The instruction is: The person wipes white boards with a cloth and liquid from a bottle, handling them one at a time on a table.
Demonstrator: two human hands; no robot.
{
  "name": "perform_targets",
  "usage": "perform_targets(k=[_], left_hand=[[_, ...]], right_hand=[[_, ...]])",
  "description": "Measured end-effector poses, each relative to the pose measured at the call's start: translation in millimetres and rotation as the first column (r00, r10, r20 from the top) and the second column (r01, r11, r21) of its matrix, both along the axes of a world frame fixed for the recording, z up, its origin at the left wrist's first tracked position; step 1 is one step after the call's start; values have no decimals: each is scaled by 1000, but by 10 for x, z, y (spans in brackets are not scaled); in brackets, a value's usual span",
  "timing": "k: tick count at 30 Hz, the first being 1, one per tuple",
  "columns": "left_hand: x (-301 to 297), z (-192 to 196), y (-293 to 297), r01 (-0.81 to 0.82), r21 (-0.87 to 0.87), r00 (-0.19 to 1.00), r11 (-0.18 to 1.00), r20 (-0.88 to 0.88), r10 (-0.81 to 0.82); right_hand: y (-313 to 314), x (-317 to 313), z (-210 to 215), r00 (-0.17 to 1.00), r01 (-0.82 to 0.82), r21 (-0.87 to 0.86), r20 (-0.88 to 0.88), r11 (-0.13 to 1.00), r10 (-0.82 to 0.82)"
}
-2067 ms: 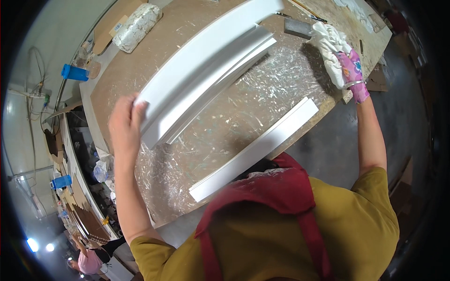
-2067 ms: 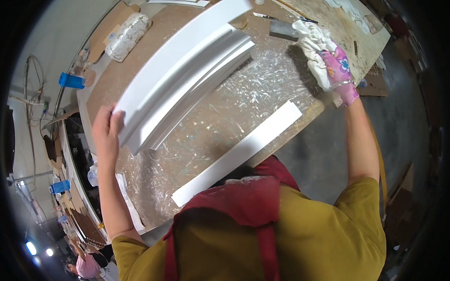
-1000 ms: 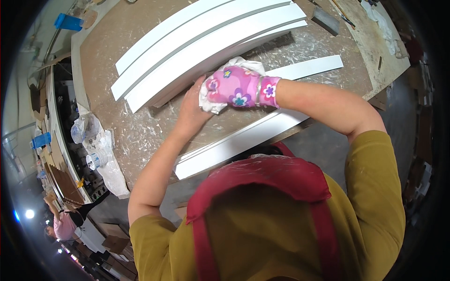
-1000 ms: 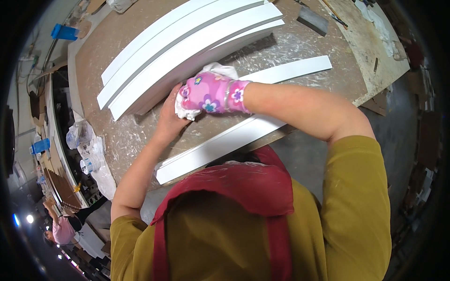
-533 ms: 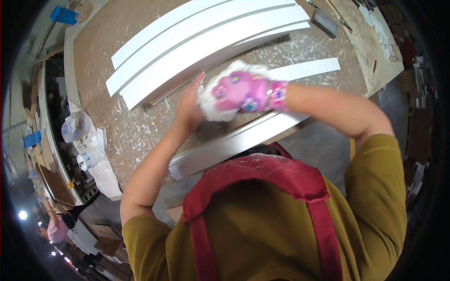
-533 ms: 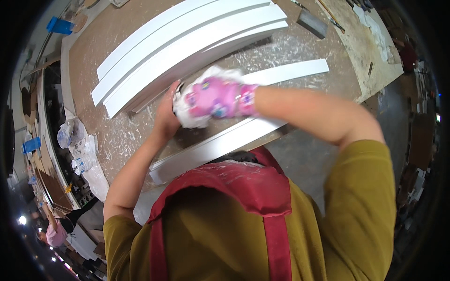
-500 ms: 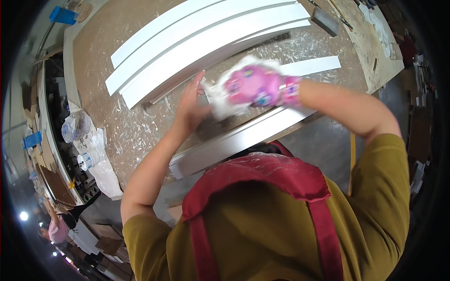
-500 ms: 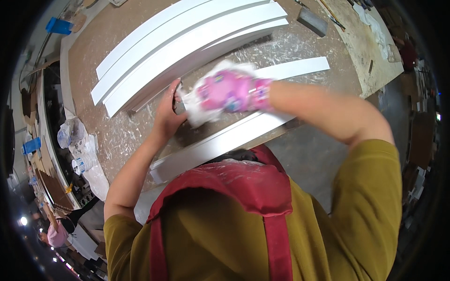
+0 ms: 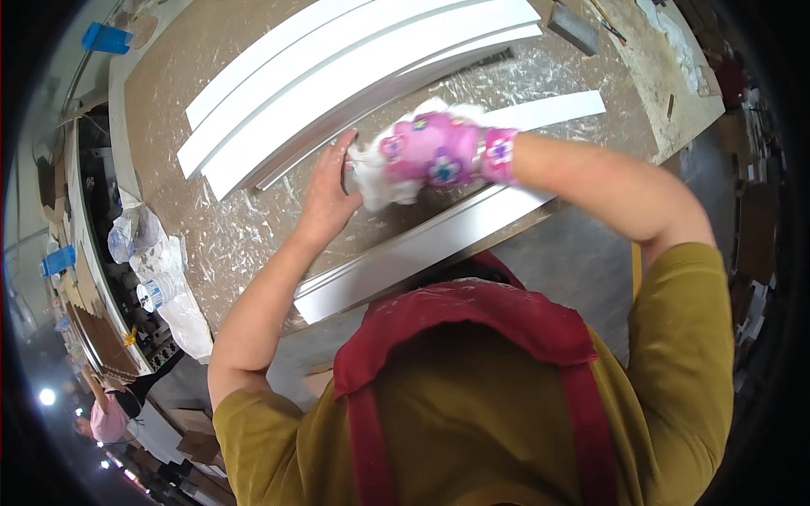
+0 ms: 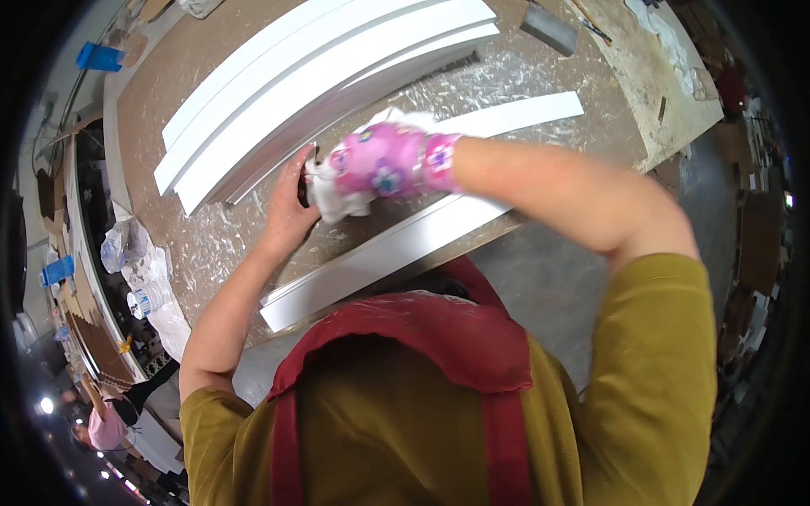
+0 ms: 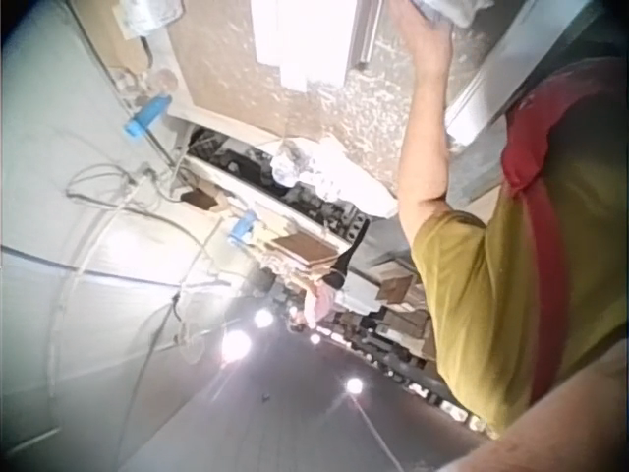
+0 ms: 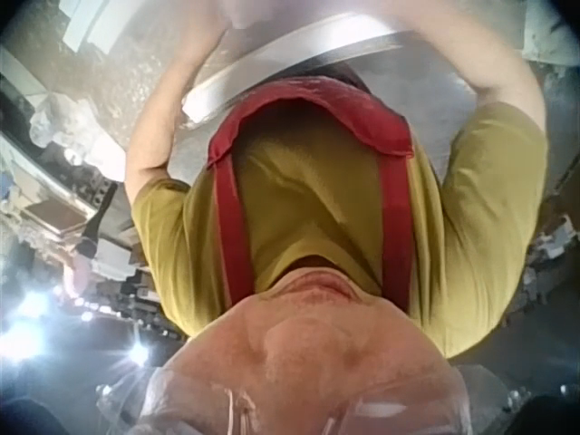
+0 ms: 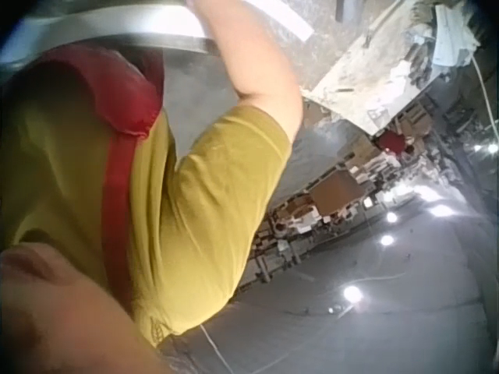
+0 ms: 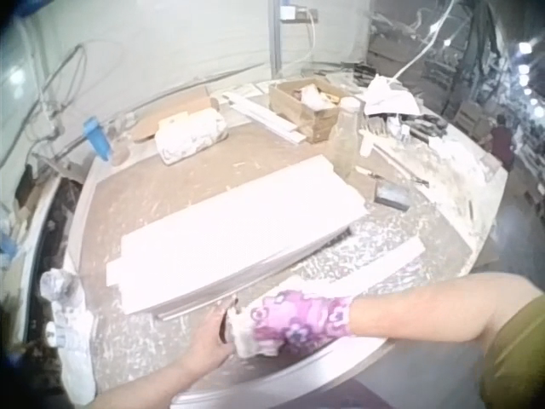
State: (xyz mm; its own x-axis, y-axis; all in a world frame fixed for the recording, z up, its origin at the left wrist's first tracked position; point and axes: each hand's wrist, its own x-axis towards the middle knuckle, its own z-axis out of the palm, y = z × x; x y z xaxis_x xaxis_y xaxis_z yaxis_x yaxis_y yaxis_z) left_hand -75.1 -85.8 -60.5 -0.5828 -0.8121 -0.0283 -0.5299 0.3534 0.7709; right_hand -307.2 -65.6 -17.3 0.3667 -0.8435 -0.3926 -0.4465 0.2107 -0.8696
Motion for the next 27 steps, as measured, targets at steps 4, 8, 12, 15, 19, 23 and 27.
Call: perform_targets(k=[4, 8, 12, 15, 19, 23, 27], left_hand=[[39, 15, 8, -2, 32, 1000, 999, -23, 3], [37, 28, 5, 7, 19, 999, 1000, -38, -7], [-29, 156, -56, 183, -56, 980, 981, 94, -178], [-205, 253, -38, 233, -88, 964, 968, 152, -219], [-551, 197, -222, 249, 54, 932, 967, 258, -255], [-665, 205, -321, 215, 244, 906, 946, 311, -286], [-714, 203, -275, 134, 263, 901, 955, 369, -228]], right_hand=[[65, -1036, -81, 993, 114, 309, 1, 944, -120], [131, -1903, 222, 490, -369, 53, -837, 928, 243], [485, -2470, -48, 705, -162, -266, -705, 950, -77], [542, -2390, -158, 727, -145, -395, -664, 907, -173], [569, -2310, -134, 748, -103, -405, -634, 908, -198], [610, -2288, -150, 684, -143, -420, -696, 896, -217], [615, -2454, -209, 716, -264, -431, -687, 863, -124]])
